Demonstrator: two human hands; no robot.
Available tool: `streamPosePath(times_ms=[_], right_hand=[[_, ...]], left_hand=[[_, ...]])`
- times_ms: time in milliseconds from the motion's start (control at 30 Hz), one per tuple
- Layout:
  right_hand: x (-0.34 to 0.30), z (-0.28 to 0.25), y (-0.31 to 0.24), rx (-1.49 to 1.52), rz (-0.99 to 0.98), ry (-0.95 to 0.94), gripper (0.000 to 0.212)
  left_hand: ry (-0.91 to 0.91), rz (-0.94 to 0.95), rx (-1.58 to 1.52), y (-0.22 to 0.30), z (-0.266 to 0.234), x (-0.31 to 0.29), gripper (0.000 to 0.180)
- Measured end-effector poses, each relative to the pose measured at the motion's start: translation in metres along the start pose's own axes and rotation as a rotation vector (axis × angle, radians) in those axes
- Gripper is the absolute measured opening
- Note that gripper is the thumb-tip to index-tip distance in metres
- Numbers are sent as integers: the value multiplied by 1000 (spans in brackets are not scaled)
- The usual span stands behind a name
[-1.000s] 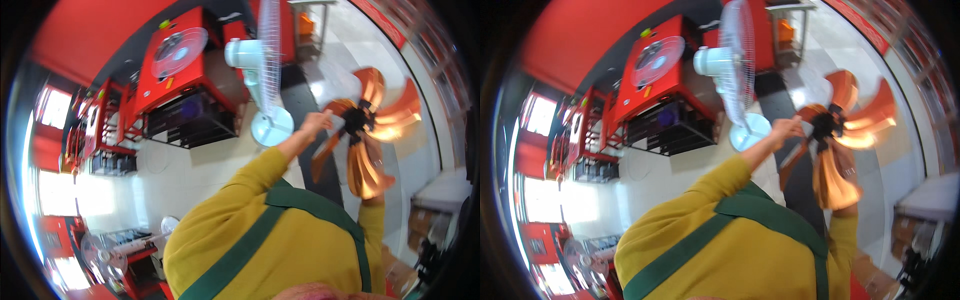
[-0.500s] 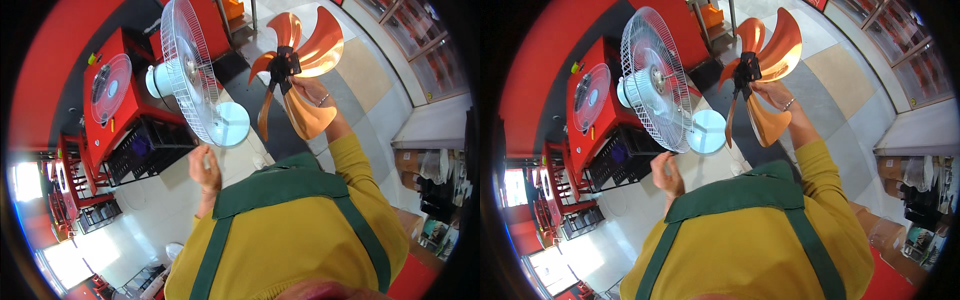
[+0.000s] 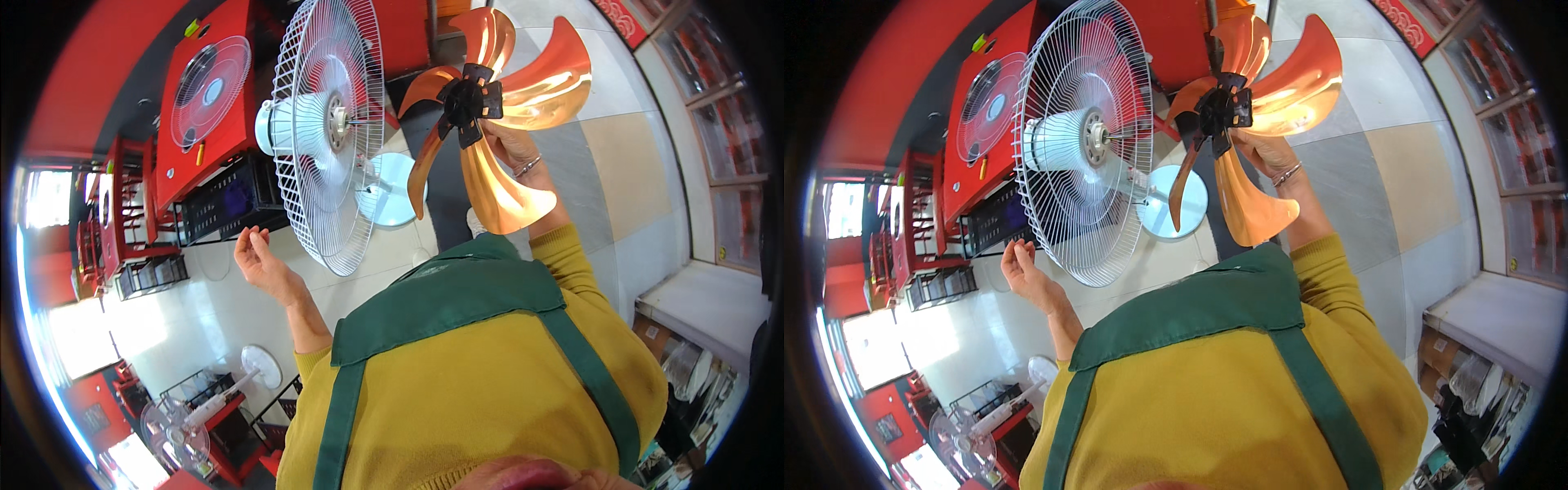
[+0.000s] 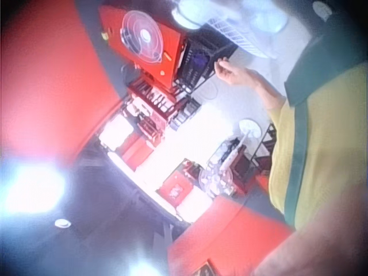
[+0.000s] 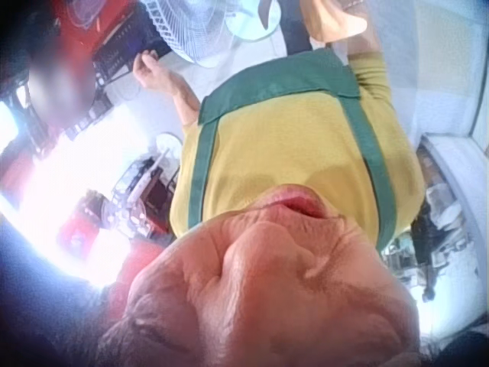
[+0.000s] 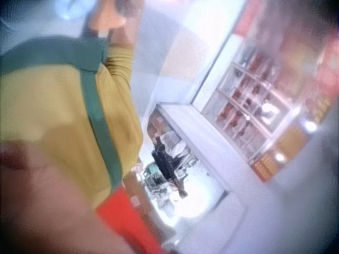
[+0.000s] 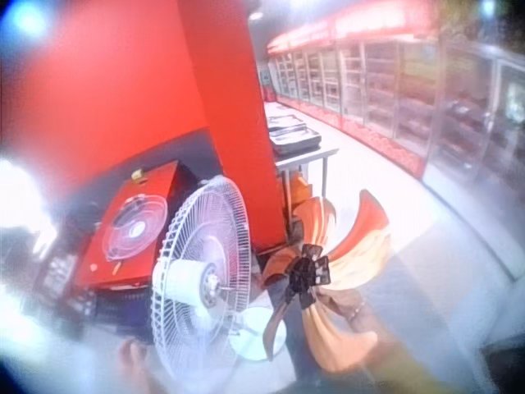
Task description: The person assembles a standing fan by attaching the fan blade to the motor hub, securing it with a nut, and then fitting the front and rear wire cages. They use a cloth to wipe the blade and handle the components by hand, completing the assembly on a tiled floor.
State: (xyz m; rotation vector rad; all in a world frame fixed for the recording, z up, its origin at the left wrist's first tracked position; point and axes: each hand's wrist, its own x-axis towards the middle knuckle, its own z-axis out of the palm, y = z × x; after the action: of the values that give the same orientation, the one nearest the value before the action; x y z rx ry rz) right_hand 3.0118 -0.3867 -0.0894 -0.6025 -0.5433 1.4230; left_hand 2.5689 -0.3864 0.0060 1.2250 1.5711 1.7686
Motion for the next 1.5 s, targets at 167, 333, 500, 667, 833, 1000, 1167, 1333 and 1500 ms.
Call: streamPosePath(times_ms=[167, 333, 500, 667, 833, 1000, 1167, 1333, 1500], right_hand=[[18, 14, 10, -39, 64, -19, 39], [16, 54, 34, -112, 95, -7, 31], [23, 79, 51, -118, 93, -22, 43], [38, 86, 60, -152, 108, -94, 52], [47, 90, 65, -165, 71, -89, 54], [51, 87, 65, -165, 79, -104, 51], [47, 77, 66, -128, 146, -57, 45], [46, 74, 69, -57, 54, -156, 44], [50, 81, 61, -152, 103, -80, 49]], left_hand=[[-11, -3, 35, 8, 21, 16, 23], [-76, -49, 62, 9, 29, 37, 25], [-173, -70, 73, 4, 39, 53, 29], [-233, -43, 61, -9, 59, 81, 35], [-256, -141, -113, -20, 82, 104, 44], [-330, -100, -58, -20, 92, 108, 44], [-337, -68, -51, -14, 95, 108, 45], [-279, 22, -27, 2, 77, 87, 38], [-140, -13, 46, -3, 36, 34, 29]])
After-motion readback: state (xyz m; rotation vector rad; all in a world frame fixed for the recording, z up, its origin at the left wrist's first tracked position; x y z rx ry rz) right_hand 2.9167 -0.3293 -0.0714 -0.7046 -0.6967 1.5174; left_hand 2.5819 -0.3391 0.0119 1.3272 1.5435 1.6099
